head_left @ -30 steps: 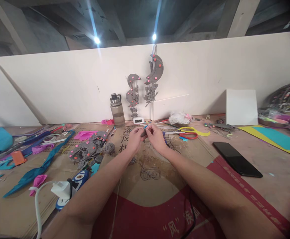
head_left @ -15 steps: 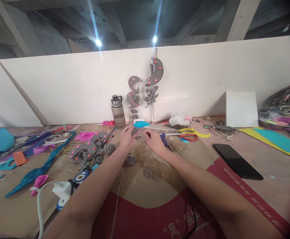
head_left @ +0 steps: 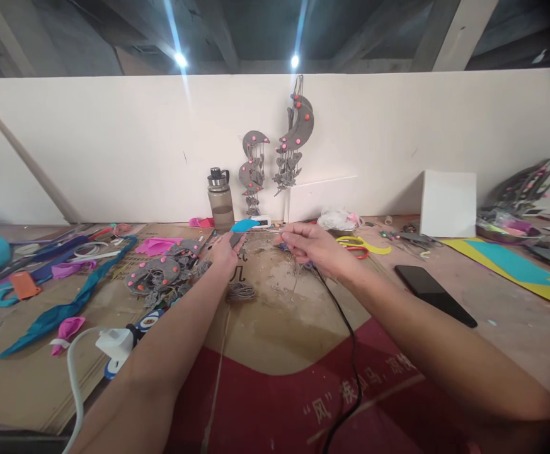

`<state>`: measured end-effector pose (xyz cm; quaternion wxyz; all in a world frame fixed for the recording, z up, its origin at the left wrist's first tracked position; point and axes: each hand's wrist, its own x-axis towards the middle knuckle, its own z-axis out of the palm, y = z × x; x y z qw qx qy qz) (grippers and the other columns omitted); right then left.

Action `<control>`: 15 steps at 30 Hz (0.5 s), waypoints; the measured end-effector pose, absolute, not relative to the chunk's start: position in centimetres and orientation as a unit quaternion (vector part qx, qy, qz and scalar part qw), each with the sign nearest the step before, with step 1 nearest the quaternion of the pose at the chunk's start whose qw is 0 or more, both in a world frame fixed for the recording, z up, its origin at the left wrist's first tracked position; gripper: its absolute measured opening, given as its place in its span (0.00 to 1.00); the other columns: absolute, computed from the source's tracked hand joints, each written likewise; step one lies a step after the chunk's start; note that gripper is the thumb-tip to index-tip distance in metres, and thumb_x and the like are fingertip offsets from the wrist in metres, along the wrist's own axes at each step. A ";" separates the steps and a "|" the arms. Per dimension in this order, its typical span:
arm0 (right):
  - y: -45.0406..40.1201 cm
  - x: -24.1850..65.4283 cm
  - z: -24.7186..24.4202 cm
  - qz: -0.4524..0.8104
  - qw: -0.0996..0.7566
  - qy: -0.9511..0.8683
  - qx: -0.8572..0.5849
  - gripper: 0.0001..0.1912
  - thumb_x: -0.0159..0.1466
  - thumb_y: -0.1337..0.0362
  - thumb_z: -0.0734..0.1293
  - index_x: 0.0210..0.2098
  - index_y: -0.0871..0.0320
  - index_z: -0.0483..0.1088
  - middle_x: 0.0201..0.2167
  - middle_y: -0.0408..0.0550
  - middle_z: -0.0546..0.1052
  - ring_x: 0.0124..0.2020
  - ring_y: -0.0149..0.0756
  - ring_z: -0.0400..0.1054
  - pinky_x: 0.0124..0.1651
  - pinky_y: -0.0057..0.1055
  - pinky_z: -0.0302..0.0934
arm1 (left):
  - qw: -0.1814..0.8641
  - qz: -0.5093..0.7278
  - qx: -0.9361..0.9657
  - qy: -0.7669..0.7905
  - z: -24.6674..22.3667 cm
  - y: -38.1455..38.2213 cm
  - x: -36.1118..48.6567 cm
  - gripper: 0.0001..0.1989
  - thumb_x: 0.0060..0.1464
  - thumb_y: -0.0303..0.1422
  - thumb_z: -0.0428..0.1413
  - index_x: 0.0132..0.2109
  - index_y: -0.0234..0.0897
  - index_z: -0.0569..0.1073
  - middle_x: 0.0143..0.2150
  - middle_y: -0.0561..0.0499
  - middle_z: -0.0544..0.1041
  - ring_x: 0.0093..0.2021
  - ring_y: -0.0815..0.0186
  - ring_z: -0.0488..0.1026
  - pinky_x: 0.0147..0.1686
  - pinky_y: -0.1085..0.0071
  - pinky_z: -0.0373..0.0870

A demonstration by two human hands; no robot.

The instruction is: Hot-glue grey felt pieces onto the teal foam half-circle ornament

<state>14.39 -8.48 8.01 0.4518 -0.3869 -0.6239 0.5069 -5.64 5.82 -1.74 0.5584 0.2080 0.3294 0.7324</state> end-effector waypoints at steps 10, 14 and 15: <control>-14.8 17.3 13.4 0.445 0.507 -0.661 -0.330 0.10 0.60 0.56 0.68 0.34 0.57 0.73 0.19 0.38 0.61 0.19 0.22 0.48 0.21 0.24 0.44 | 0.569 0.742 0.220 0.279 -2.9 6.1 -6.1 0.05 0.52 0.23 0.54 0.30 0.35 0.68 0.33 0.50 0.77 0.42 0.66 0.77 0.44 0.66 0.76; -17.4 17.5 14.4 0.429 0.372 -0.759 -0.318 0.12 0.62 0.55 0.65 0.36 0.56 0.75 0.25 0.42 0.71 0.22 0.25 0.60 0.25 0.26 0.55 | 0.576 0.746 0.209 0.260 -3.0 6.3 -6.4 0.05 0.54 0.23 0.53 0.31 0.35 0.69 0.33 0.51 0.78 0.41 0.67 0.76 0.45 0.67 0.75; -17.8 17.4 14.4 0.429 0.294 -0.797 -0.307 0.13 0.62 0.55 0.64 0.37 0.57 0.75 0.28 0.45 0.74 0.26 0.27 0.65 0.29 0.26 0.58 | 0.581 0.744 0.207 0.257 -3.0 6.3 -6.3 0.05 0.54 0.23 0.53 0.31 0.35 0.69 0.33 0.52 0.78 0.40 0.67 0.77 0.45 0.67 0.75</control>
